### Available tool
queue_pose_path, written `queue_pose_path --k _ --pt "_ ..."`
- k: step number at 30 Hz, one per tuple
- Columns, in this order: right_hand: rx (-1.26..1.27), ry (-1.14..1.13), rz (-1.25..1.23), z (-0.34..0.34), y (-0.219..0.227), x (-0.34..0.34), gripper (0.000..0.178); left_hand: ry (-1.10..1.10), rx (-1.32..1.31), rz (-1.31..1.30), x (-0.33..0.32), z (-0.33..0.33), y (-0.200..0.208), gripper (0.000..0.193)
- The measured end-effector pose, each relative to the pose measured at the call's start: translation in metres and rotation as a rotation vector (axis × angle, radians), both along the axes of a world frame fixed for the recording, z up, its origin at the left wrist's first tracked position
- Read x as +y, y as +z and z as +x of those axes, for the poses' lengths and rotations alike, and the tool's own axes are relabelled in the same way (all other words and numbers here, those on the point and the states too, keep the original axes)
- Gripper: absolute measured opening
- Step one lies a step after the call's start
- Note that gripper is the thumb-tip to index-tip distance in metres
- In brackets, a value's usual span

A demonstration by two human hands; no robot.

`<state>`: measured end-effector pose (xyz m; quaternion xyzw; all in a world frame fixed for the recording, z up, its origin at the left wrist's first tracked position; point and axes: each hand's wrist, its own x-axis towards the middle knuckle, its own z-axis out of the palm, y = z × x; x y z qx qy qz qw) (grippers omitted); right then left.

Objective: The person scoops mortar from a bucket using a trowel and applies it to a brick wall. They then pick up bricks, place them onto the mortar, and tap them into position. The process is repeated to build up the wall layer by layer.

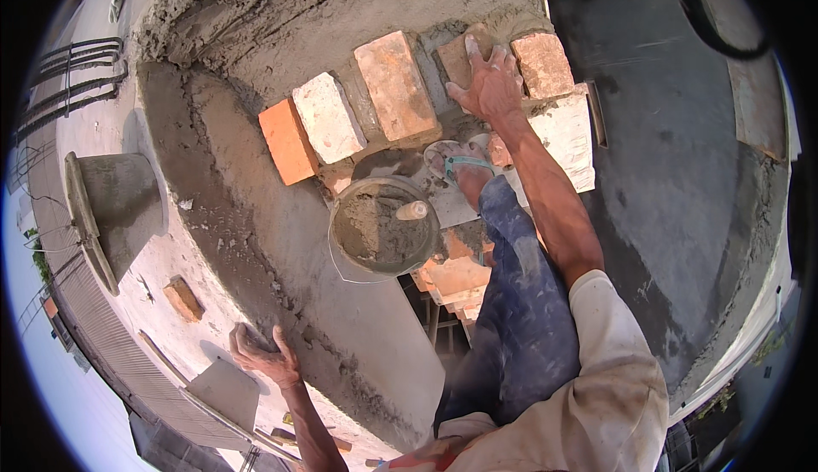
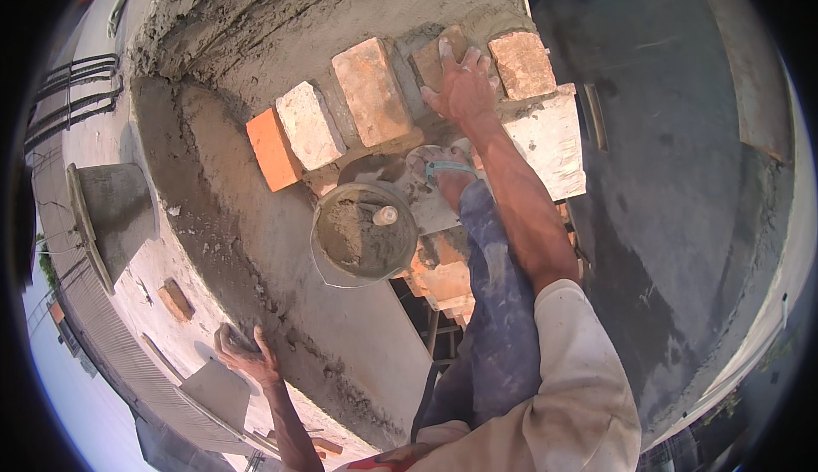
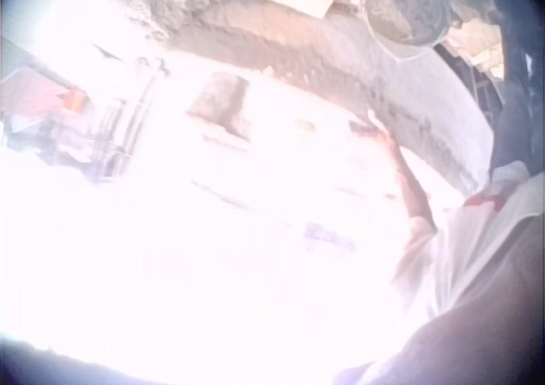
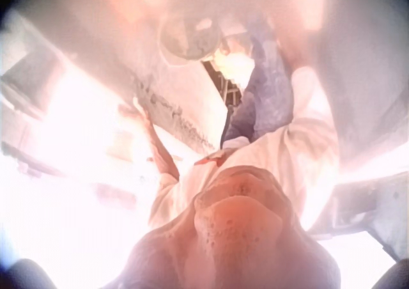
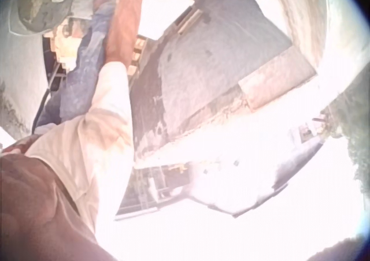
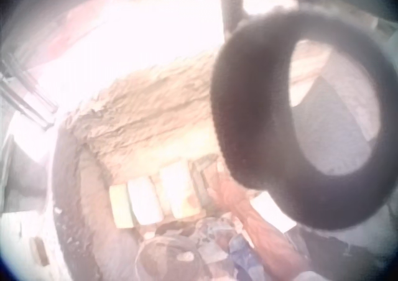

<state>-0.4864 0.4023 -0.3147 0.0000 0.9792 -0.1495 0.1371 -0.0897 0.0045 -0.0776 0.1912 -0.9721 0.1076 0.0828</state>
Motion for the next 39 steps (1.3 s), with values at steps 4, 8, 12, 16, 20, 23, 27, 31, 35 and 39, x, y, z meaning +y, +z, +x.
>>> queue_pose_path --k 4,8,12,16,20,23,27,31,35,39 --pt "-0.067 0.012 0.014 -0.006 0.006 0.002 0.100 0.006 0.018 0.024 0.000 -0.004 0.000 0.074" --pt "-0.031 0.004 0.007 -0.009 0.004 0.009 0.100 0.045 0.026 0.043 0.002 -0.005 -0.006 0.072" --pt "-0.014 0.039 -0.054 0.006 -0.001 -0.012 0.099 0.080 0.015 -0.005 0.003 0.006 0.008 0.071" --pt "0.067 0.031 -0.023 0.005 -0.002 0.003 0.098 0.086 0.039 0.054 0.006 -0.005 0.001 0.070" --pt "0.074 0.065 0.067 0.003 0.002 0.002 0.099 0.082 0.050 0.060 0.008 -0.010 0.001 0.068" --pt "0.107 0.073 0.078 0.007 0.008 0.002 0.097 0.087 0.047 0.055 0.008 -0.009 0.001 0.068" --pt "0.207 0.117 0.013 0.019 0.019 -0.008 0.089 0.110 0.048 0.067 0.003 -0.001 0.001 0.072" --pt "0.249 0.284 -0.211 0.020 0.022 -0.042 0.086 0.122 0.050 0.080 0.004 -0.002 0.000 0.071" --pt "-0.023 0.254 -0.152 0.014 0.023 -0.109 0.095 0.111 0.070 0.094 0.005 -0.007 0.001 0.070" --pt "-0.029 0.232 0.015 0.016 0.002 -0.146 0.102 0.116 0.070 0.090 0.004 -0.007 0.002 0.070"
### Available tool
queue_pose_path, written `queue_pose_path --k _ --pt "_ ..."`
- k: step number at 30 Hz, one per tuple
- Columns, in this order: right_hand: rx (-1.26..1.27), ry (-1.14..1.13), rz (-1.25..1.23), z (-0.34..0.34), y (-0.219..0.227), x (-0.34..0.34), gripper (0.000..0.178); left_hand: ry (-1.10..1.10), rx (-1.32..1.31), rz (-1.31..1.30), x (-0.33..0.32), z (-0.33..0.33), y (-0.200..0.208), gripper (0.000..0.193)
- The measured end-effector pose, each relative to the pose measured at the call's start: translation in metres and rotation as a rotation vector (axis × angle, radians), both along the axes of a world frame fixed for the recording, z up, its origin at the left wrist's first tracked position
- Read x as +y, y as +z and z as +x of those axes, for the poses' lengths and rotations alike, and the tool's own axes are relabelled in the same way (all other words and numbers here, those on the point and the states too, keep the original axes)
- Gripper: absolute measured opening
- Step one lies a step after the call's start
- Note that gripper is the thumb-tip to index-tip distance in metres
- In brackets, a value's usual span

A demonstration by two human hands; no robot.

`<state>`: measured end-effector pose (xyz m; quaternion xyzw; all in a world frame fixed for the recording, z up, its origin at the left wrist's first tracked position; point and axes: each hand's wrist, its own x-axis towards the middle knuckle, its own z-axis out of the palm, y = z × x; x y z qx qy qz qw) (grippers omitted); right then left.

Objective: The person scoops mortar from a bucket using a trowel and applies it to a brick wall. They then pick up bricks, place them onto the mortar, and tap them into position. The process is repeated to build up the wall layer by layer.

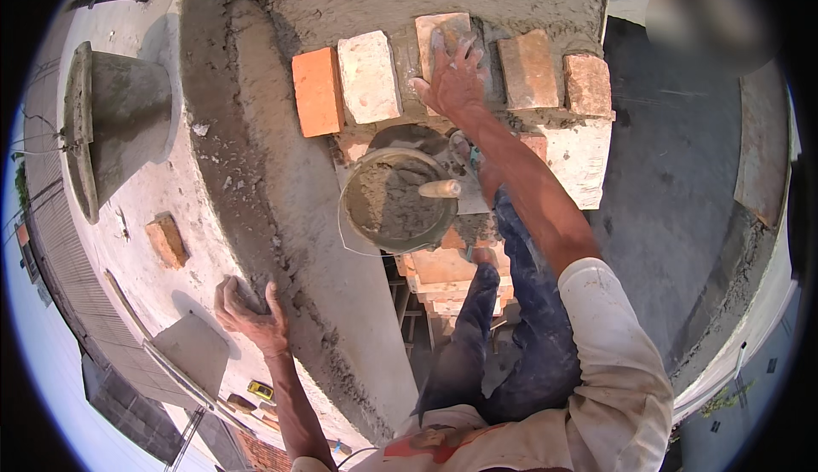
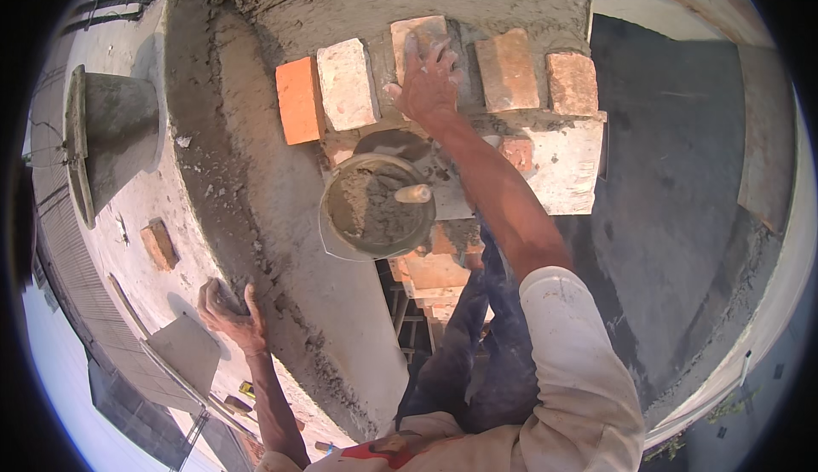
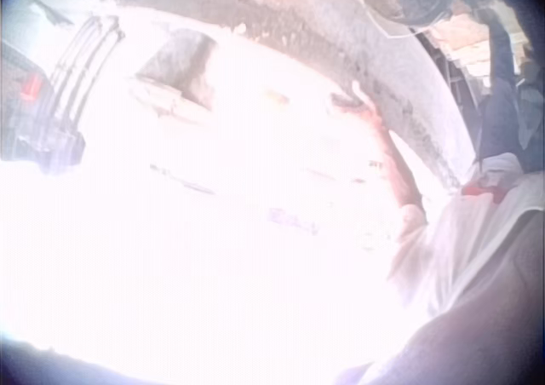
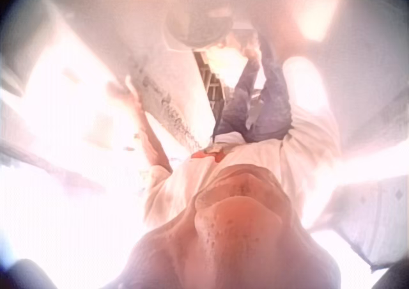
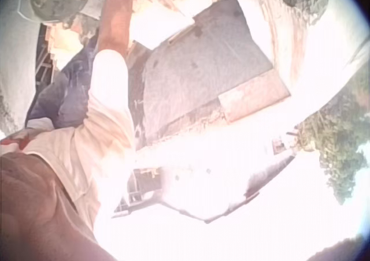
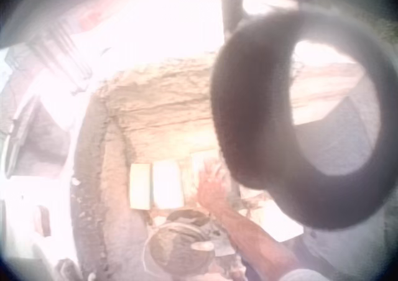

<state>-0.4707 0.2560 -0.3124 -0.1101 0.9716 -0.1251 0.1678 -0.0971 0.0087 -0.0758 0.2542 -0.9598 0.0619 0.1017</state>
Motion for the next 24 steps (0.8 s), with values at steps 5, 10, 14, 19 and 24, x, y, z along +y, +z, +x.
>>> queue_pose_path --k 5,10,14,19,24 --pt "0.029 0.021 -0.026 -0.003 -0.010 0.002 0.101 0.010 0.007 0.011 -0.002 0.005 0.000 0.070" --pt "0.028 0.059 0.007 -0.007 -0.009 0.008 0.099 0.010 0.018 0.054 -0.001 0.005 -0.004 0.071" --pt "-0.113 0.127 -0.058 -0.012 0.022 0.050 0.094 0.020 0.030 0.082 0.000 0.002 -0.002 0.071" --pt "-0.667 0.018 -0.452 0.076 0.172 0.134 0.086 0.062 0.051 0.118 -0.001 0.009 0.007 0.068" --pt "-0.703 -0.038 -0.613 0.179 0.296 0.208 0.047 0.058 0.065 0.101 -0.003 0.019 0.004 0.062"
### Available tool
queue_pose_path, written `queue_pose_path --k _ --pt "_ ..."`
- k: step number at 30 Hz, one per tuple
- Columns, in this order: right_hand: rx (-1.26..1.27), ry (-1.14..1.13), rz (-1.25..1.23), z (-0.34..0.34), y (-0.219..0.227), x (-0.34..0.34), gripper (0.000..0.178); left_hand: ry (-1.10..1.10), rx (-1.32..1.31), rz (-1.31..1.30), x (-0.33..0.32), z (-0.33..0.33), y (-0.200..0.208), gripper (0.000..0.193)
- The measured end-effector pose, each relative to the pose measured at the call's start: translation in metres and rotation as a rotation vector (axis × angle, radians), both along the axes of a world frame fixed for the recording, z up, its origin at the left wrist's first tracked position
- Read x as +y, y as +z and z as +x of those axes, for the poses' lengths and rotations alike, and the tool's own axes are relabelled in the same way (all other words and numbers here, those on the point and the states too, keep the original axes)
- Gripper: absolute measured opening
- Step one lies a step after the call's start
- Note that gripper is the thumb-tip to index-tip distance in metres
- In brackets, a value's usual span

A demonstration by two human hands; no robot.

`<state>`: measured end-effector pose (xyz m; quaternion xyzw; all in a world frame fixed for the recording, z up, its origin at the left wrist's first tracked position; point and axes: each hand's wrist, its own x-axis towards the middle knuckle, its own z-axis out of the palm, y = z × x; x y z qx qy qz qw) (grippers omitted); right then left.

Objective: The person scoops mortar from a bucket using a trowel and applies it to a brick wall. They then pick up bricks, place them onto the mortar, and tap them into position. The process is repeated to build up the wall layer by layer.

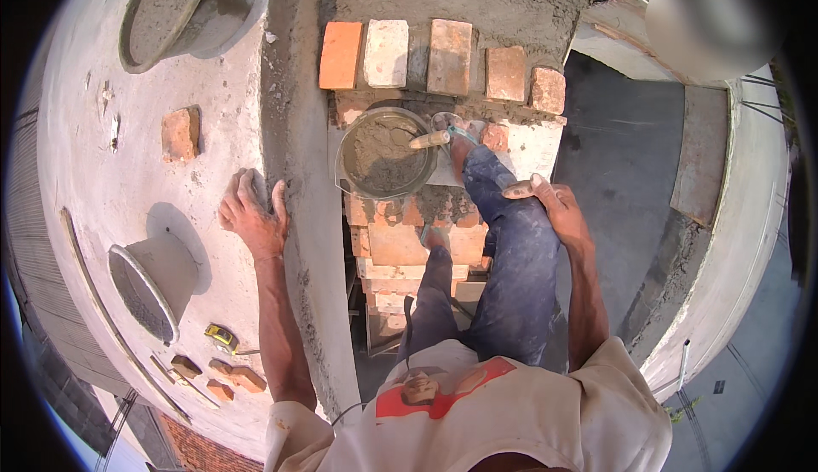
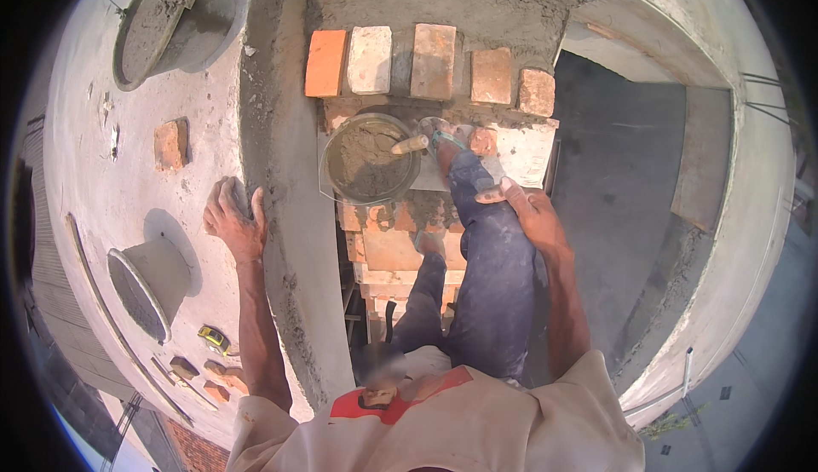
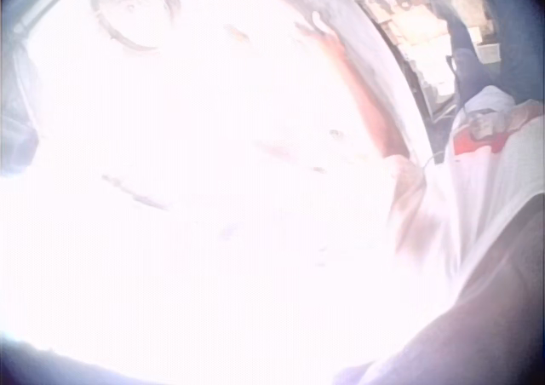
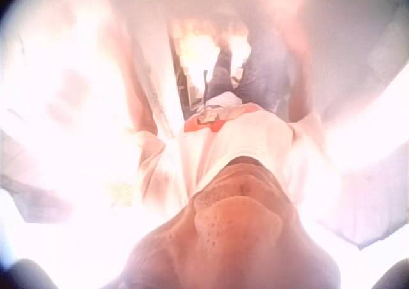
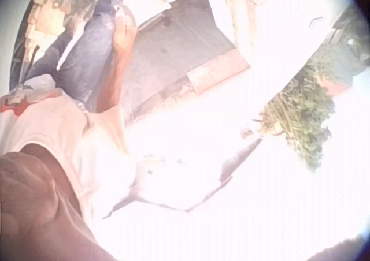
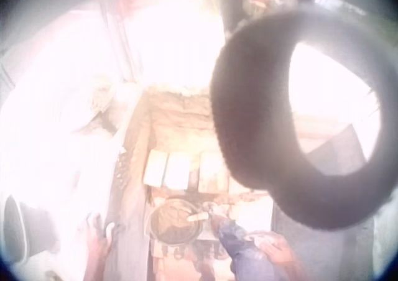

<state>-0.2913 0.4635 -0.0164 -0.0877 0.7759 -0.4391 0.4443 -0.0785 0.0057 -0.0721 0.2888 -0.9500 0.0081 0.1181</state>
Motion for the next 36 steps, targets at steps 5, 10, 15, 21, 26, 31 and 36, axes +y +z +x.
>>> queue_pose_path --k 5,10,15,21,26,31,36 --pt "0.819 0.136 0.317 0.076 0.059 -0.016 0.043 -0.040 0.059 -0.022 0.005 -0.007 0.002 0.059" --pt "0.937 0.175 0.517 0.075 0.051 -0.025 0.037 -0.027 0.047 -0.009 0.006 -0.004 0.011 0.058" --pt "1.009 0.152 0.439 0.074 0.046 -0.018 0.043 -0.026 0.042 0.018 0.007 -0.001 0.008 0.059" --pt "0.939 0.134 0.542 0.074 0.046 -0.015 0.052 -0.021 0.042 0.029 0.007 0.002 0.003 0.060" --pt "0.951 0.102 0.583 0.066 0.040 -0.002 0.052 -0.018 0.042 0.030 0.009 0.001 0.004 0.061" --pt "0.936 0.046 0.599 0.058 0.032 0.007 0.050 -0.006 0.011 0.034 0.007 0.000 0.003 0.062" --pt "1.000 -0.012 0.628 0.056 0.032 0.004 0.033 0.027 -0.015 0.022 0.005 -0.001 0.004 0.062"
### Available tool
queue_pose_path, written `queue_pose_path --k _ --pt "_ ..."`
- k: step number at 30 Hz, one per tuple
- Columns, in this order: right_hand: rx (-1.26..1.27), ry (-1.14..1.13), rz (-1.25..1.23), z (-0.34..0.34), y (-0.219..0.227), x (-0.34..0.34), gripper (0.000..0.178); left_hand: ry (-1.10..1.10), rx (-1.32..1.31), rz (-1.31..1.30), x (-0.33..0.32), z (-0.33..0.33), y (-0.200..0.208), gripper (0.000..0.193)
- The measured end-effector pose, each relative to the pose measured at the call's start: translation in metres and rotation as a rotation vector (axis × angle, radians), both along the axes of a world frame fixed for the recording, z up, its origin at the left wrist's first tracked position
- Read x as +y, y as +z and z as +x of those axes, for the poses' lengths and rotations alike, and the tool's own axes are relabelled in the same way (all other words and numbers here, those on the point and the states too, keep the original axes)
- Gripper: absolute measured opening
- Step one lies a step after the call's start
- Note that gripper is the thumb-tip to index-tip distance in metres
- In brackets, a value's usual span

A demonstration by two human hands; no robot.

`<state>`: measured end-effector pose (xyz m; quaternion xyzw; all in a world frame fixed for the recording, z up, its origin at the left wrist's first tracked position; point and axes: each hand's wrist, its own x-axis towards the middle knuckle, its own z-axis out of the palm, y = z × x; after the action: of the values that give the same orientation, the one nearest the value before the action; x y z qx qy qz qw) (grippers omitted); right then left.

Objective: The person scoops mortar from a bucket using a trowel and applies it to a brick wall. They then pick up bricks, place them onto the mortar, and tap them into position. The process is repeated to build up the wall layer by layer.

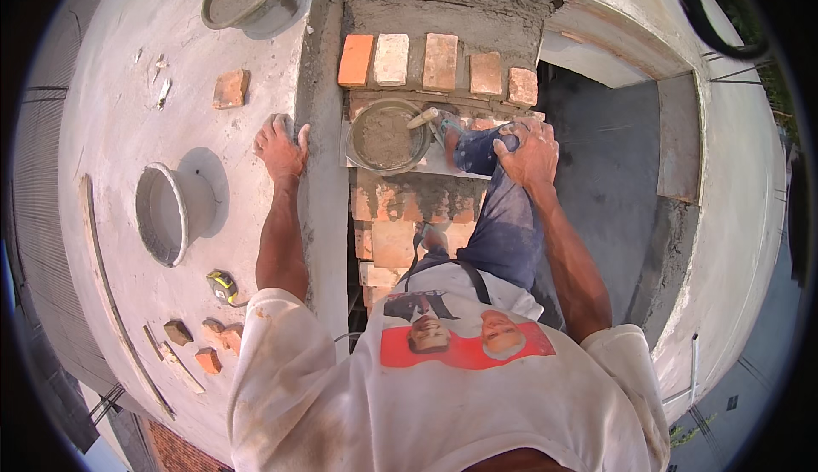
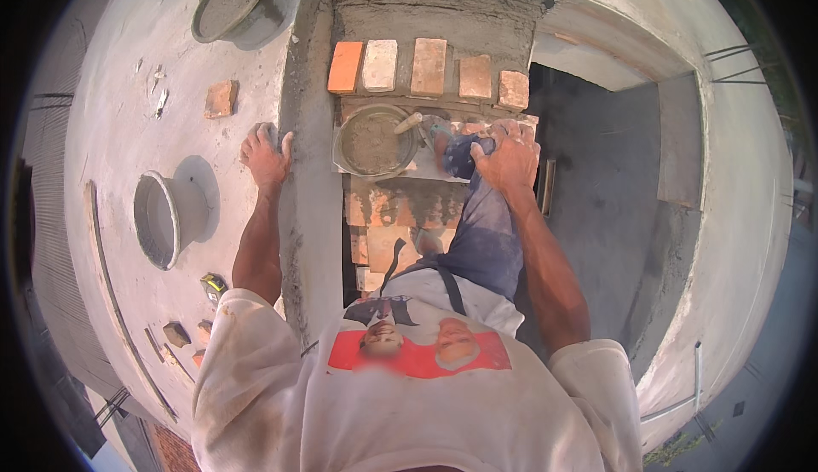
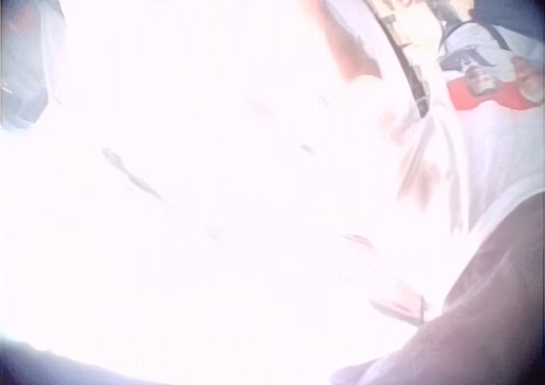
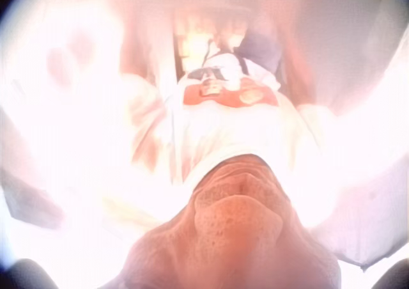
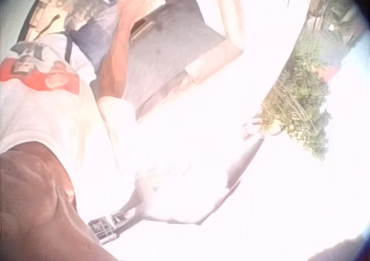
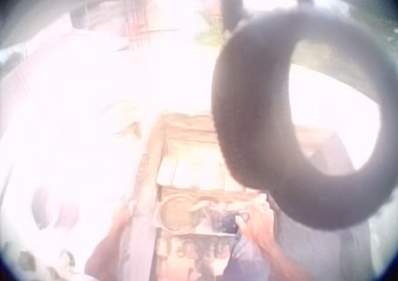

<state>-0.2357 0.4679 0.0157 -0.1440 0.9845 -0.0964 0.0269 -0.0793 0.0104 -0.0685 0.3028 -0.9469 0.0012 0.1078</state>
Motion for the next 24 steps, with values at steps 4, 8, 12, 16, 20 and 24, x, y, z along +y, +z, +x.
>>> queue_pose_path --k 4,8,12,16,20,24 --pt "-0.003 0.016 0.000 -0.003 -0.001 -0.001 0.032 0.019 -0.027 0.019 0.003 -0.003 0.003 0.063" --pt "-0.031 0.053 0.014 -0.004 0.001 -0.011 0.054 -0.004 0.020 0.064 0.004 0.001 0.009 0.060" --pt "-0.035 0.090 0.011 -0.006 0.002 -0.019 0.053 -0.023 0.078 -0.011 -0.003 0.004 0.003 0.057" --pt "-0.039 0.101 0.021 -0.010 0.004 -0.025 0.050 0.008 0.035 0.033 0.004 0.000 0.005 0.057" --pt "0.000 0.109 0.063 -0.010 0.005 -0.034 0.043 0.012 0.041 0.054 -0.001 0.003 0.003 0.057" --pt "-0.006 0.108 0.057 -0.009 0.003 -0.034 0.046 0.005 0.052 0.102 0.000 0.002 0.005 0.057"
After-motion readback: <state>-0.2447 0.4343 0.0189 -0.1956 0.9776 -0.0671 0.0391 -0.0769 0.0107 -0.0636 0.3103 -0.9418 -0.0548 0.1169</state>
